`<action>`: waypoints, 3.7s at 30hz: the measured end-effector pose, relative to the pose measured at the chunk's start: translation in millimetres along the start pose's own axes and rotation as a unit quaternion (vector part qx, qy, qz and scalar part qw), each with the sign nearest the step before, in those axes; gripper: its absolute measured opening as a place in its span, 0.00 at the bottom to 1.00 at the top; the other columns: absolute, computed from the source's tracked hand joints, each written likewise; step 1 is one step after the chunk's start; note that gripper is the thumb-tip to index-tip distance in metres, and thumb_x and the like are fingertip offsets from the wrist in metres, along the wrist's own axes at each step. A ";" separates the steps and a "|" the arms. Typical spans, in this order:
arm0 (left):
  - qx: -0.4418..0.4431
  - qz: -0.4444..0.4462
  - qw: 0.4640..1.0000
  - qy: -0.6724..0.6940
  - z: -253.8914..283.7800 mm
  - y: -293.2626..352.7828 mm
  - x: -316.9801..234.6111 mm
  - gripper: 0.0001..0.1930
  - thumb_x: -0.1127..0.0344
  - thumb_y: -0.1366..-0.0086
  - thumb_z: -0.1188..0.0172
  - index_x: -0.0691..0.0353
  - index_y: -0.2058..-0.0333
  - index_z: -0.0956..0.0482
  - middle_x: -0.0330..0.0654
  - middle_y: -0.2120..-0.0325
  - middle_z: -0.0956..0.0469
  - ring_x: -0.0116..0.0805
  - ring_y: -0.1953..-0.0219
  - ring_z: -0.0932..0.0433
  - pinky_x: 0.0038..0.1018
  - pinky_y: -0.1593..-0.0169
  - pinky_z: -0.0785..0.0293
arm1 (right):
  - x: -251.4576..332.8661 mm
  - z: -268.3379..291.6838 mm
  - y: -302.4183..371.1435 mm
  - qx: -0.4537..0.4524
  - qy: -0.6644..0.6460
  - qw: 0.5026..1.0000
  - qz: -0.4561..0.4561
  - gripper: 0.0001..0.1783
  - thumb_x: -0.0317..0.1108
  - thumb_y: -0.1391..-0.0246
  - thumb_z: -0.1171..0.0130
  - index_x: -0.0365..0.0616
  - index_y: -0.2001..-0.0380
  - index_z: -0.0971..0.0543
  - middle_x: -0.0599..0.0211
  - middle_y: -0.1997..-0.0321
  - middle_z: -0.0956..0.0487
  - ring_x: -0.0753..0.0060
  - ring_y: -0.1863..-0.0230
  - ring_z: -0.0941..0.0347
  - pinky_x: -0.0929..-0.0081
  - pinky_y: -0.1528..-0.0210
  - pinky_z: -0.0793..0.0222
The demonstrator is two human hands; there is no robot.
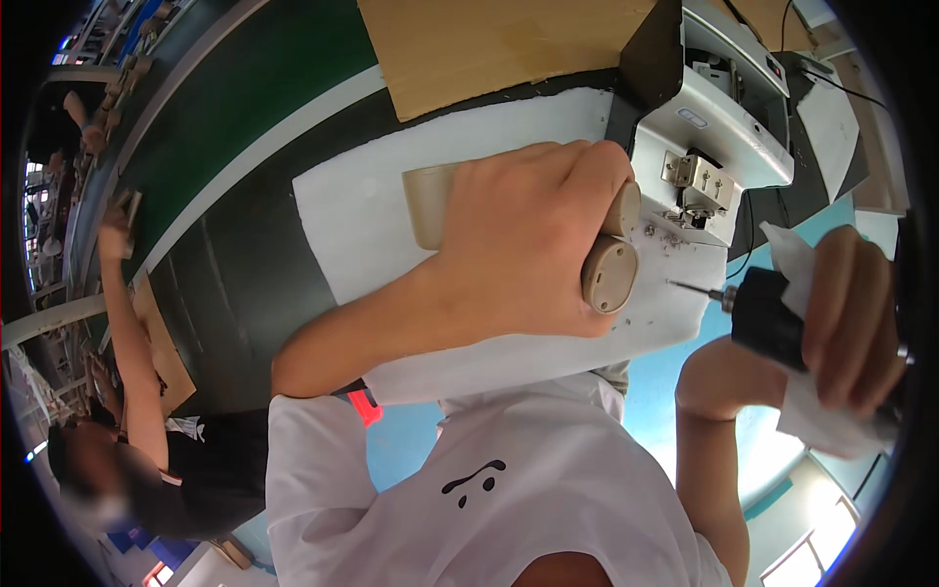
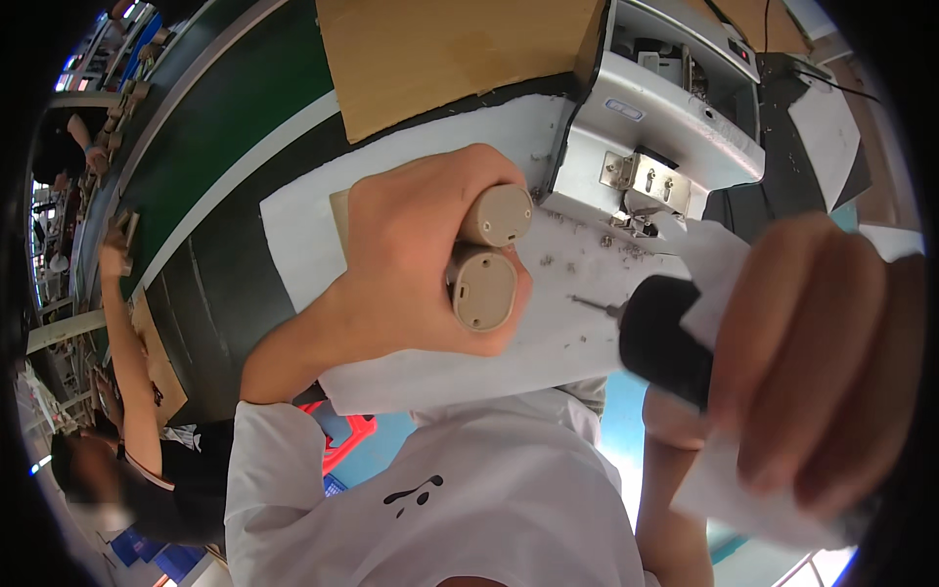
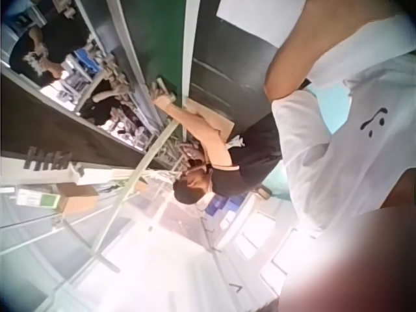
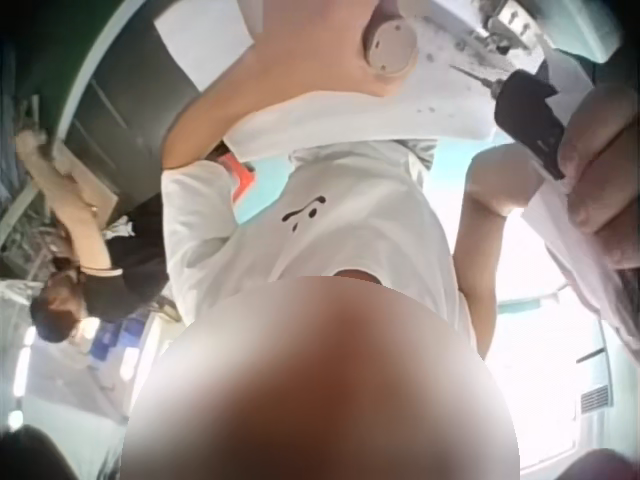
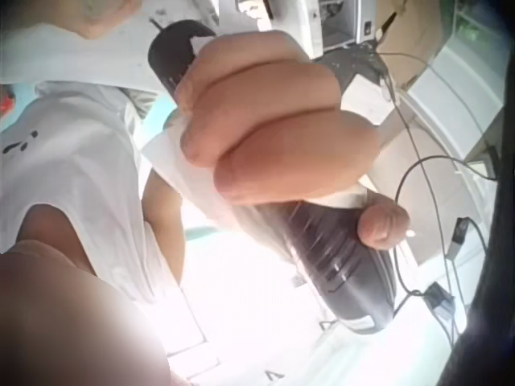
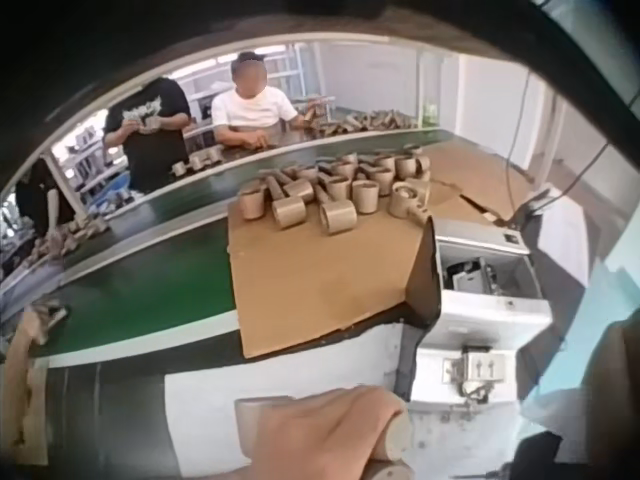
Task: Assembling plastic device components using an electric screwdriver on a factory production line.
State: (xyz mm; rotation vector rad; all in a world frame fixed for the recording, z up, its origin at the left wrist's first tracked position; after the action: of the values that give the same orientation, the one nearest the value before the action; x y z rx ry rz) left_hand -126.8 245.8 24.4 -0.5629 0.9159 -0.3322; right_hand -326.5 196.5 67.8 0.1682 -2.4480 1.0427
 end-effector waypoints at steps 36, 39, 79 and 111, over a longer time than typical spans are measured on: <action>0.083 0.054 0.989 -0.111 5.0 0.4 -6.9 0.17 0.70 0.64 0.36 0.59 0.71 0.30 0.40 0.82 0.30 0.43 0.81 0.29 0.34 0.78 0.36 | -2.0 -13.9 -32.2 0.146 0.368 0.918 0.001 0.25 0.60 0.55 0.31 0.55 0.68 0.27 0.79 0.74 0.31 0.83 0.76 0.36 0.83 0.71 0.43; 0.082 0.074 0.990 -0.088 12.1 -4.6 -2.5 0.15 0.72 0.63 0.38 0.60 0.73 0.30 0.40 0.85 0.33 0.41 0.84 0.33 0.30 0.80 0.38 | 3.3 16.3 -31.2 -0.026 0.255 0.966 0.014 0.38 0.73 0.48 0.54 0.48 0.54 0.28 0.71 0.74 0.33 0.75 0.76 0.39 0.73 0.67 0.44; 0.186 0.169 0.953 -0.167 -2.6 -8.4 1.0 0.23 0.67 0.65 0.31 0.60 0.68 0.30 0.41 0.78 0.24 0.48 0.77 0.24 0.38 0.76 0.32 | -17.7 18.0 -29.7 0.283 0.075 0.951 -0.102 0.16 0.29 0.44 0.36 0.58 0.85 0.23 0.79 0.80 0.20 0.89 0.79 0.29 0.94 0.67 0.30; 0.121 0.138 0.977 -0.109 -4.2 -16.1 19.3 0.16 0.70 0.62 0.37 0.59 0.71 0.28 0.40 0.82 0.28 0.45 0.80 0.27 0.34 0.77 0.34 | 8.4 27.3 -9.1 -0.029 0.110 0.992 -0.049 0.23 0.51 0.44 0.35 0.47 0.59 0.32 0.71 0.82 0.24 0.80 0.86 0.28 0.82 0.80 0.25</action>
State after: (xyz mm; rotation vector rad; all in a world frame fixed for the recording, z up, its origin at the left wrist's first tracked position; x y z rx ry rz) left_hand -119.7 221.8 19.2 -0.2380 0.7166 -0.1243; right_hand -341.5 171.3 61.2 0.1442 -2.2445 0.8953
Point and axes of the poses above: each hand's wrist, its own y-axis away from the middle knuckle, its own z-axis out of the back of the hand, x = y × z, the point moved 3 cm from there along -y, towards the middle knuckle
